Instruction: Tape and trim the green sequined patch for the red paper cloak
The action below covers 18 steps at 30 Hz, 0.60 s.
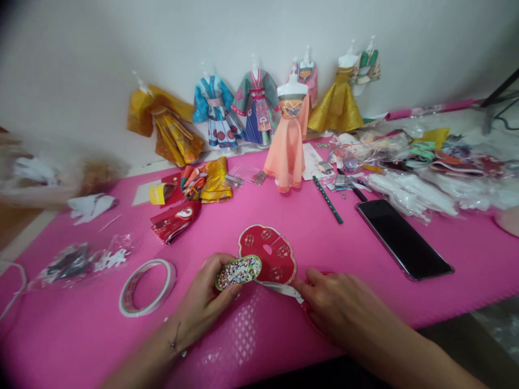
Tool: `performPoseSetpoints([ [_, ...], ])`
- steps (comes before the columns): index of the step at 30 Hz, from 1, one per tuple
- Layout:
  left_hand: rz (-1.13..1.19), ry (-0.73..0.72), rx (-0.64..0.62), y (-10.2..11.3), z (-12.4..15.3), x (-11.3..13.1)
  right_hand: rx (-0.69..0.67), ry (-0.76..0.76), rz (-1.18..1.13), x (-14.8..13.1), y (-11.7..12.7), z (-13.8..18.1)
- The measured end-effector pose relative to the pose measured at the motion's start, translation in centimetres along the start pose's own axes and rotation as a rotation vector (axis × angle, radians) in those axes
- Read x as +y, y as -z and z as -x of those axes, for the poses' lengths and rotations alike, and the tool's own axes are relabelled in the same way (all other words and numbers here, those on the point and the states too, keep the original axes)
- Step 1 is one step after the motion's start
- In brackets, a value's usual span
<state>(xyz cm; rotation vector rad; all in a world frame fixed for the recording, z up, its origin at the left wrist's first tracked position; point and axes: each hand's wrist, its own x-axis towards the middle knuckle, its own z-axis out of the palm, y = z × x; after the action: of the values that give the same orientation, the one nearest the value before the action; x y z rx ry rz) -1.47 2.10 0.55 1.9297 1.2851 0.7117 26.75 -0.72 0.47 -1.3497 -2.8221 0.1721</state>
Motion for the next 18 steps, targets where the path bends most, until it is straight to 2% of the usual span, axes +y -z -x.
performPoseSetpoints([
  [7, 0.024, -0.033, -0.078, -0.1, 0.1, -0.1, 0.057, 0.019, 0.035, -0.3, 0.5, -0.1],
  [18, 0.01, -0.035, -0.076, -0.2, 0.2, -0.4, 0.061, -0.046, 0.023, 0.0, 1.0, 1.4],
])
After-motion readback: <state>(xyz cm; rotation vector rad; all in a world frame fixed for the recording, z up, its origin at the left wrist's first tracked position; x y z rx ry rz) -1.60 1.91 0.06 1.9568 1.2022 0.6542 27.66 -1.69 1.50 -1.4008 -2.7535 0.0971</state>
